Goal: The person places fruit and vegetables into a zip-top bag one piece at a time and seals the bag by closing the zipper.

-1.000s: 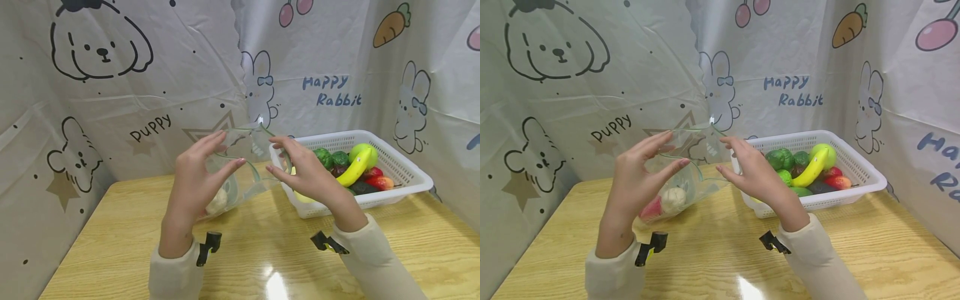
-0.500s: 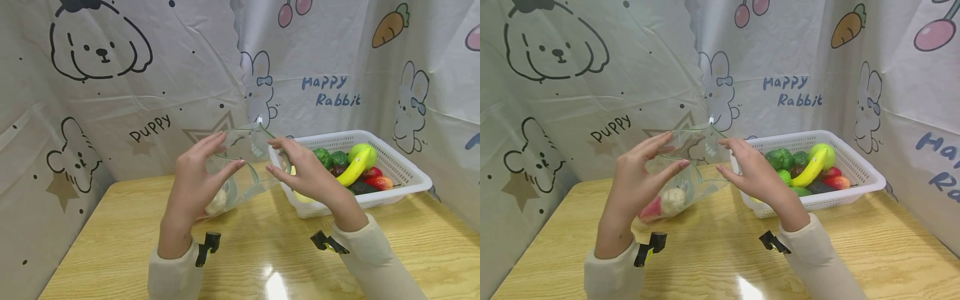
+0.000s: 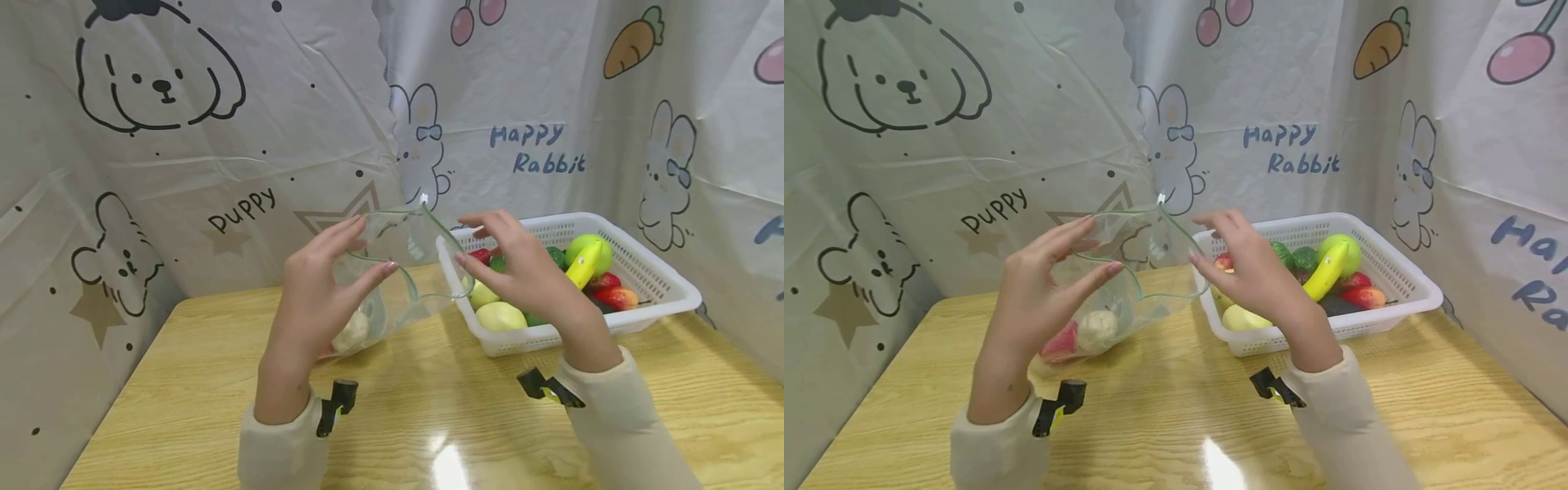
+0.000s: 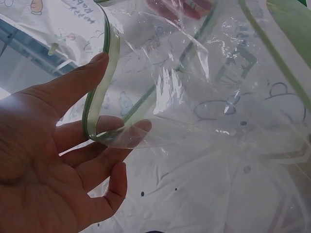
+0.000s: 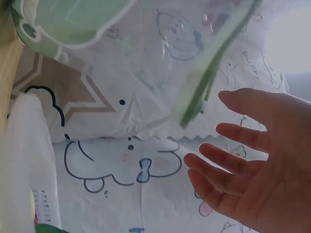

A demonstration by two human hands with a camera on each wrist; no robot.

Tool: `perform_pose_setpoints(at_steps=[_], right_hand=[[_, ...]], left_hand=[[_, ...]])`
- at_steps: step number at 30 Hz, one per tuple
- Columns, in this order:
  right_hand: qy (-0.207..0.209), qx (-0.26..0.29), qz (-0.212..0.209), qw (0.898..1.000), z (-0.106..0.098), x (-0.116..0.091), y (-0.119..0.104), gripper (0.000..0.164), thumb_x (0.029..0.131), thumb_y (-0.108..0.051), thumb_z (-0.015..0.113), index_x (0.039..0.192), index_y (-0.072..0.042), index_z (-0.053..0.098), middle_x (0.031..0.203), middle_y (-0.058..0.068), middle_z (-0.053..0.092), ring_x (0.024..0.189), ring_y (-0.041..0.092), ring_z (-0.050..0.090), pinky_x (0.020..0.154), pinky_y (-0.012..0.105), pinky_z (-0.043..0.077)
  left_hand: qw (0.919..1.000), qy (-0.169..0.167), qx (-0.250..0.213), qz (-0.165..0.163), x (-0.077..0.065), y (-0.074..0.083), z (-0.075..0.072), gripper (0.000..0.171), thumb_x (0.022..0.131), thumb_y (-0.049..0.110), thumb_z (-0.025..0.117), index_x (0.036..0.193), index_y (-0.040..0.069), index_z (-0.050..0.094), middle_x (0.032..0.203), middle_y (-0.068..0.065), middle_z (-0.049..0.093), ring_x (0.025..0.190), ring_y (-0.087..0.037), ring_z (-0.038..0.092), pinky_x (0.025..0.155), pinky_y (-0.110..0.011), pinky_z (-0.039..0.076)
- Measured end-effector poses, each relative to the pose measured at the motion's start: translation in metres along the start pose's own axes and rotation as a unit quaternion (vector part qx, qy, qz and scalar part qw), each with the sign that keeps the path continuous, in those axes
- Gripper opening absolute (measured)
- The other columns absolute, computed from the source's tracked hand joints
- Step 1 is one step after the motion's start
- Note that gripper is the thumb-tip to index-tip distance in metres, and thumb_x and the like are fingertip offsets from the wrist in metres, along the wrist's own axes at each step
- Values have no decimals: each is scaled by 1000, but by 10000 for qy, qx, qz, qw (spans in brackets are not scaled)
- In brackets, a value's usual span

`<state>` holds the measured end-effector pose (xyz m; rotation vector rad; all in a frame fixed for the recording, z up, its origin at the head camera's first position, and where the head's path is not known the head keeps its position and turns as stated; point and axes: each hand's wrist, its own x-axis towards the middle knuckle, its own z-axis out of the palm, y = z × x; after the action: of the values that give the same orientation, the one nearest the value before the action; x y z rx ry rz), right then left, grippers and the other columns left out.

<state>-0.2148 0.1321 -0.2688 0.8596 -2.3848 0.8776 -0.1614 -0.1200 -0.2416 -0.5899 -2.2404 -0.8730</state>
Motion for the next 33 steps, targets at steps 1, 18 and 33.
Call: perform_pose_setpoints(at_steps=[1,18,33], right_hand=[[24,-17,57,10000,-3,-1,1,46,87,-27,63,128,-10,50,126,13,53,109,24,53,81,47,57],[624,-841,1560,9822,-58,-20,56,52,91,-33,54,135,-6,44,135,28,41,110,43,47,85,66,48],[-1233,-1194,2672,9482,-64,-41,123,66,92,-32,52,134,14,32,130,44,28,101,49,38,83,63,47]], left_hand=[[10000,-5,-8,-8,0,0,0,64,74,34,75,127,4,57,131,-14,60,104,-20,62,102,-45,47],[10000,14,13,24,0,-1,1,64,74,33,76,126,2,57,131,-15,59,103,-21,63,102,-46,46],[10000,20,55,59,1,-1,3,64,74,32,76,126,2,57,131,-16,59,110,-23,59,104,-46,45]])
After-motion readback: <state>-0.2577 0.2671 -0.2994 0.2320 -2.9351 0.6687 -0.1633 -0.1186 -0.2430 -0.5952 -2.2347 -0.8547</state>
